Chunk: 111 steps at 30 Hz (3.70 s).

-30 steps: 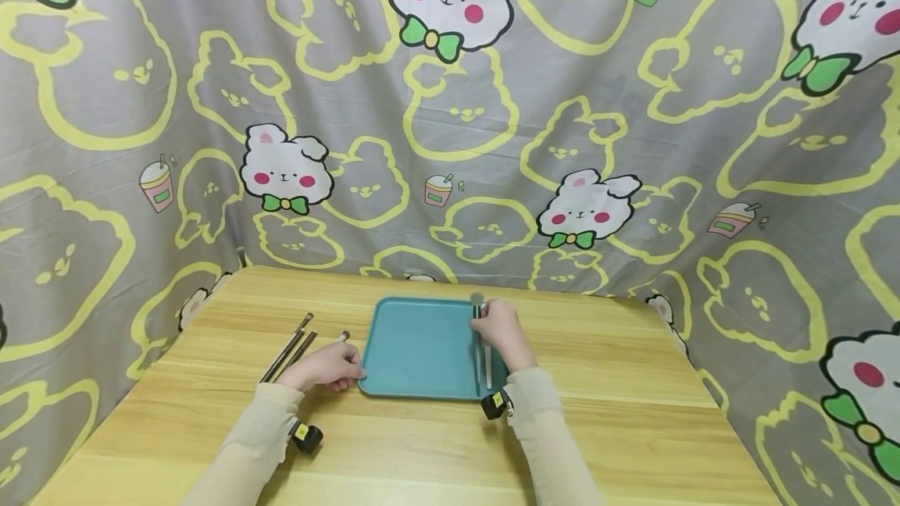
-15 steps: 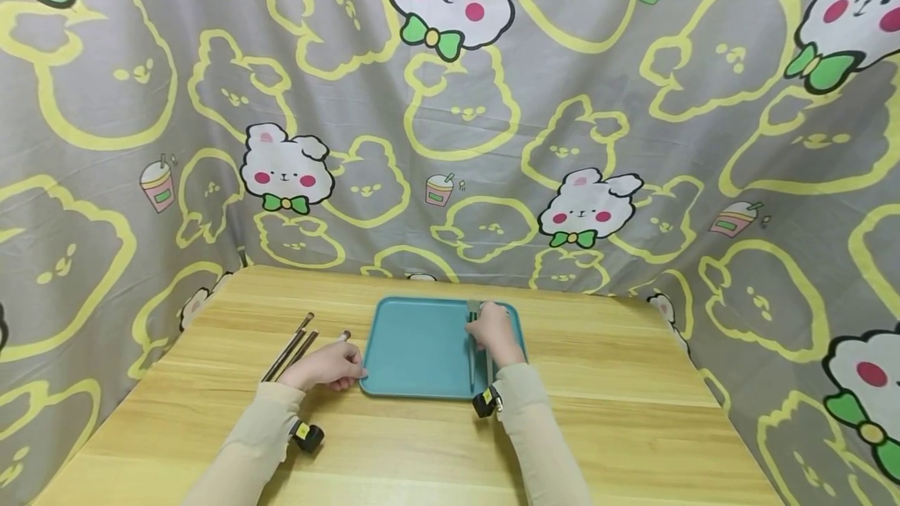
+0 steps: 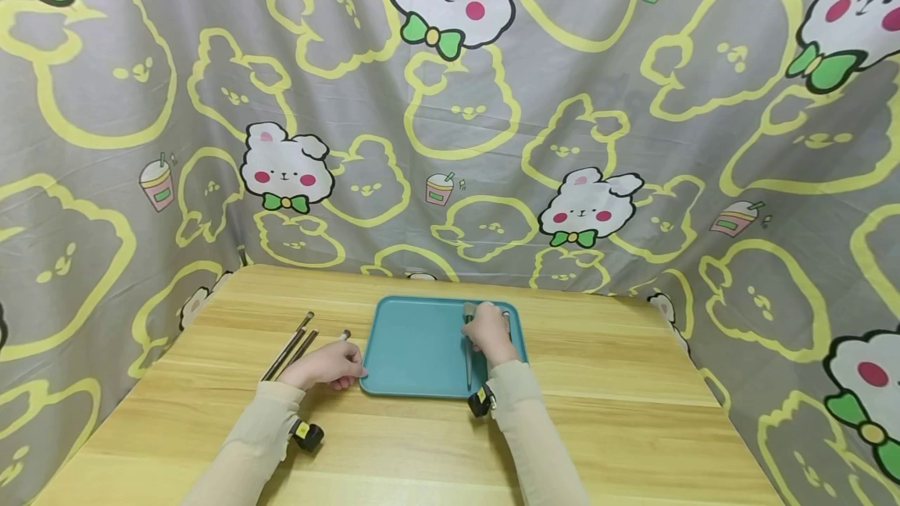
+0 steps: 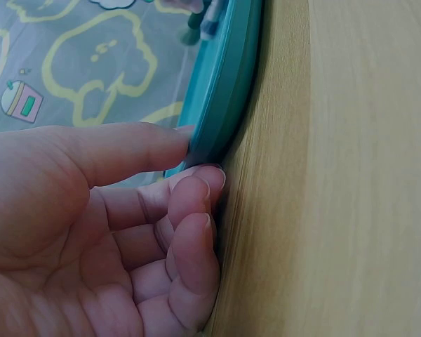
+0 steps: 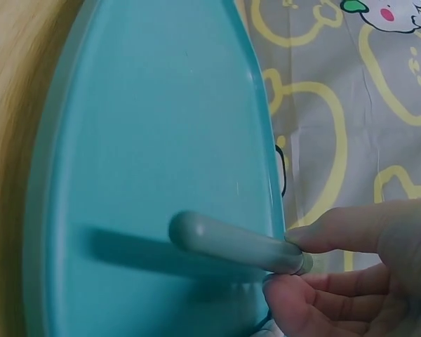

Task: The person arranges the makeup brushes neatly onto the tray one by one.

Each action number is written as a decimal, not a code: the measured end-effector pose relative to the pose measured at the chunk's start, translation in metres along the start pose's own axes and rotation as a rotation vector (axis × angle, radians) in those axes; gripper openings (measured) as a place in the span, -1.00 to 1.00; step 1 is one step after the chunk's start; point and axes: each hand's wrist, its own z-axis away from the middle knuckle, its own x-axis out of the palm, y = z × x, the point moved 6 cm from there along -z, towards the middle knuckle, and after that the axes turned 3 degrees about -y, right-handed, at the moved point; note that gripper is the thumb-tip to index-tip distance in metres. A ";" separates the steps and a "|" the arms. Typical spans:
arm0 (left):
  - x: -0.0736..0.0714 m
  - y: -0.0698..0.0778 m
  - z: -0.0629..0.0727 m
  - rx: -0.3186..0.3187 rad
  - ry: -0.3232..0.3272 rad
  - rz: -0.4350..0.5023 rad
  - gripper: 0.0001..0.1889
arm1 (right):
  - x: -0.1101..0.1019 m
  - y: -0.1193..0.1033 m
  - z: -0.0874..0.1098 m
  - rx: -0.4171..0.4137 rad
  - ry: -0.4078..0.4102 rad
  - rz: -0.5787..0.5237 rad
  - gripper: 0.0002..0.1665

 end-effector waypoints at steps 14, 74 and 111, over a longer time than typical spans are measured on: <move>0.001 0.002 0.000 0.009 -0.001 0.001 -0.73 | 0.005 -0.002 0.003 -0.008 0.026 0.119 -0.63; -0.001 0.000 -0.002 0.019 -0.001 0.007 -0.73 | 0.004 -0.005 0.008 -0.004 -0.005 0.112 -0.43; -0.001 0.000 0.000 0.018 -0.007 0.009 -0.71 | -0.046 0.015 0.029 -0.085 0.168 0.045 -0.59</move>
